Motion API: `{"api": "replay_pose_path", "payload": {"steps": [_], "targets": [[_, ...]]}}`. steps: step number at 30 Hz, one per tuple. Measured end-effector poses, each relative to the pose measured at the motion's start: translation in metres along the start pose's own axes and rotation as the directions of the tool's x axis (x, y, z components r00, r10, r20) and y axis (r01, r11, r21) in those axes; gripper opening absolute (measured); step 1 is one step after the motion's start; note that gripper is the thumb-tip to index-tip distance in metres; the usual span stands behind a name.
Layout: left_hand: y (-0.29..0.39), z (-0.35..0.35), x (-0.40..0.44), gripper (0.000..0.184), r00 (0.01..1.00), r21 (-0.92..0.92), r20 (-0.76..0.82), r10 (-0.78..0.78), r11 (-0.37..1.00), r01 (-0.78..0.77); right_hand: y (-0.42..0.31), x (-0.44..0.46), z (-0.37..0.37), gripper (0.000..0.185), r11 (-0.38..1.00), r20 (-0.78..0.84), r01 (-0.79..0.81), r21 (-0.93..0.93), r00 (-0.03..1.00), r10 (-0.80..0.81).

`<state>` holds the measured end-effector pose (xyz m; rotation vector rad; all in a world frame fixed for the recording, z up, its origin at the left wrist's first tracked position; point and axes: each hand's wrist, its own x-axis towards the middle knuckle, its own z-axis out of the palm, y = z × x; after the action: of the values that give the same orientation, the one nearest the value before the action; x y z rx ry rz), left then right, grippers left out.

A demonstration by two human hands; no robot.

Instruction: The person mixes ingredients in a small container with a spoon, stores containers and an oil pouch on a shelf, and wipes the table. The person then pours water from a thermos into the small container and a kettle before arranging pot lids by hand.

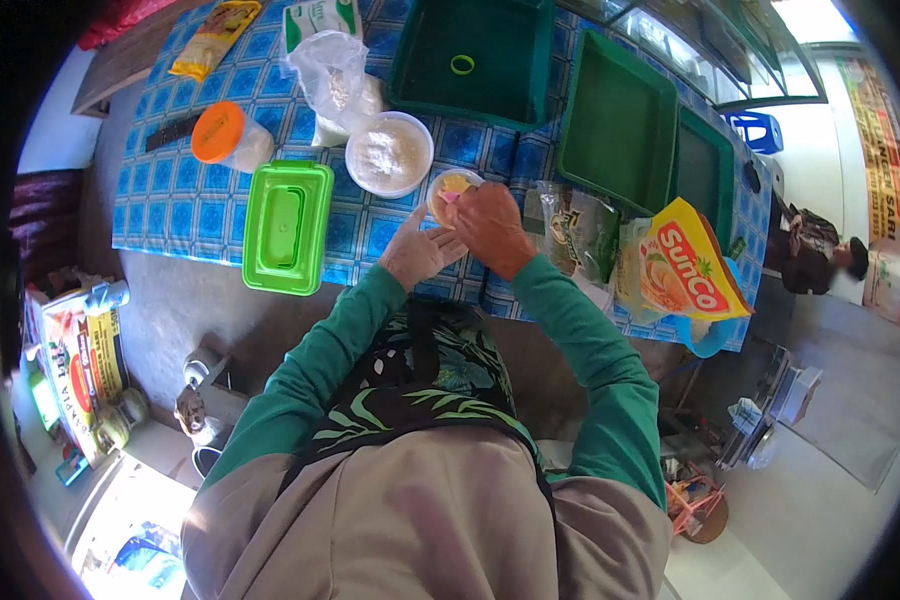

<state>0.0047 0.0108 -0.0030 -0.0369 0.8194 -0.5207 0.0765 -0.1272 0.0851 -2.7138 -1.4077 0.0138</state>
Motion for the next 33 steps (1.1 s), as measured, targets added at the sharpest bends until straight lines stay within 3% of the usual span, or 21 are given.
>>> {"api": "replay_pose_path", "payload": {"steps": [2,4,8,10,11,13,14,17,19,20,23,24,25,26,28,29,31,32,33], "targets": [[-0.001,0.001,-0.001,0.073,1.0,0.01,0.008,0.01,1.0,-0.01,0.001,0.0,-0.003,0.015,1.0,-0.023,0.009,0.018,1.0,-0.008],[0.0,0.002,0.005,0.074,0.999,-0.001,-0.031,0.009,1.0,-0.009,0.004,-0.004,-0.028,0.016,0.993,-0.276,0.082,0.091,0.96,-0.054],[-0.003,-0.004,0.009,0.076,1.0,0.008,0.015,0.025,1.0,-0.025,-0.011,-0.004,-0.043,0.017,0.999,-0.204,0.038,-0.012,0.978,-0.04],[-0.007,0.002,0.009,0.084,0.998,-0.051,0.033,0.052,0.997,-0.05,-0.012,-0.006,-0.022,0.017,0.969,-0.234,0.113,0.218,0.97,-0.06],[-0.008,0.005,0.008,0.084,0.998,-0.048,0.034,0.05,0.998,-0.049,-0.009,-0.007,-0.02,0.017,0.97,-0.236,0.111,0.216,0.97,-0.058],[-0.007,0.013,0.004,0.079,0.992,-0.141,0.125,0.032,0.99,-0.014,-0.005,-0.002,-0.02,0.016,0.995,-0.025,-0.019,0.1,0.999,0.022],[-0.006,0.017,0.002,0.079,0.992,-0.146,0.123,0.037,0.989,-0.019,-0.006,-0.003,-0.021,0.016,0.995,-0.024,-0.014,0.104,1.0,0.016],[-0.005,0.026,0.005,0.075,0.997,-0.242,0.073,-0.014,0.97,0.031,-0.006,-0.013,-0.024,0.018,0.997,-0.079,-0.045,0.063,0.996,0.05],[-0.003,0.015,0.021,0.073,0.997,-0.305,0.081,0.003,0.952,0.022,-0.004,-0.022,-0.015,0.023,0.995,-0.255,0.101,0.0,0.962,-0.098],[-0.003,0.005,0.028,0.073,0.997,-0.305,0.079,0.005,0.952,0.02,-0.004,-0.023,-0.007,0.023,0.995,-0.255,0.102,0.002,0.962,-0.098],[-0.002,-0.014,0.045,0.069,0.94,-0.065,0.319,0.124,0.992,-0.109,0.001,-0.018,0.008,0.023,0.989,-0.357,0.149,-0.013,0.923,-0.144],[-0.001,-0.009,0.042,0.068,0.966,-0.165,0.243,0.084,0.985,-0.044,0.006,-0.011,0.008,0.019,0.984,-0.113,-0.078,0.159,0.989,0.096],[0.0,-0.005,0.039,0.068,0.985,-0.268,0.168,0.032,0.963,0.014,0.01,-0.007,0.008,0.015,0.906,0.172,-0.333,0.262,0.94,0.296],[-0.001,-0.001,0.035,0.068,0.985,-0.266,0.167,0.031,0.964,0.015,0.016,-0.007,0.01,0.015,0.905,0.172,-0.335,0.263,0.939,0.298],[-0.002,0.011,0.03,0.069,0.999,-0.38,0.032,0.001,0.925,0.011,0.037,-0.014,0.009,0.013,0.915,-0.048,-0.159,0.37,0.981,0.19],[-0.002,0.013,0.029,0.069,1.0,-0.383,0.031,0.005,0.924,0.008,0.045,-0.019,0.007,0.013,0.915,-0.048,-0.155,0.372,0.981,0.186],[0.0,0.012,0.029,0.07,0.998,-0.421,0.063,-0.021,0.906,0.046,0.053,-0.024,0.002,0.014,0.643,0.242,-0.415,0.643,0.907,0.343],[0.0,0.012,0.029,0.07,0.998,-0.42,0.061,-0.022,0.907,0.046,0.055,-0.027,0.001,0.014,0.642,0.243,-0.416,0.644,0.907,0.345],[0.0,0.016,0.027,0.068,1.0,-0.402,0.01,-0.016,0.915,0.018,0.055,-0.03,-0.002,0.016,0.552,0.313,-0.495,0.671,0.864,0.395]]}}
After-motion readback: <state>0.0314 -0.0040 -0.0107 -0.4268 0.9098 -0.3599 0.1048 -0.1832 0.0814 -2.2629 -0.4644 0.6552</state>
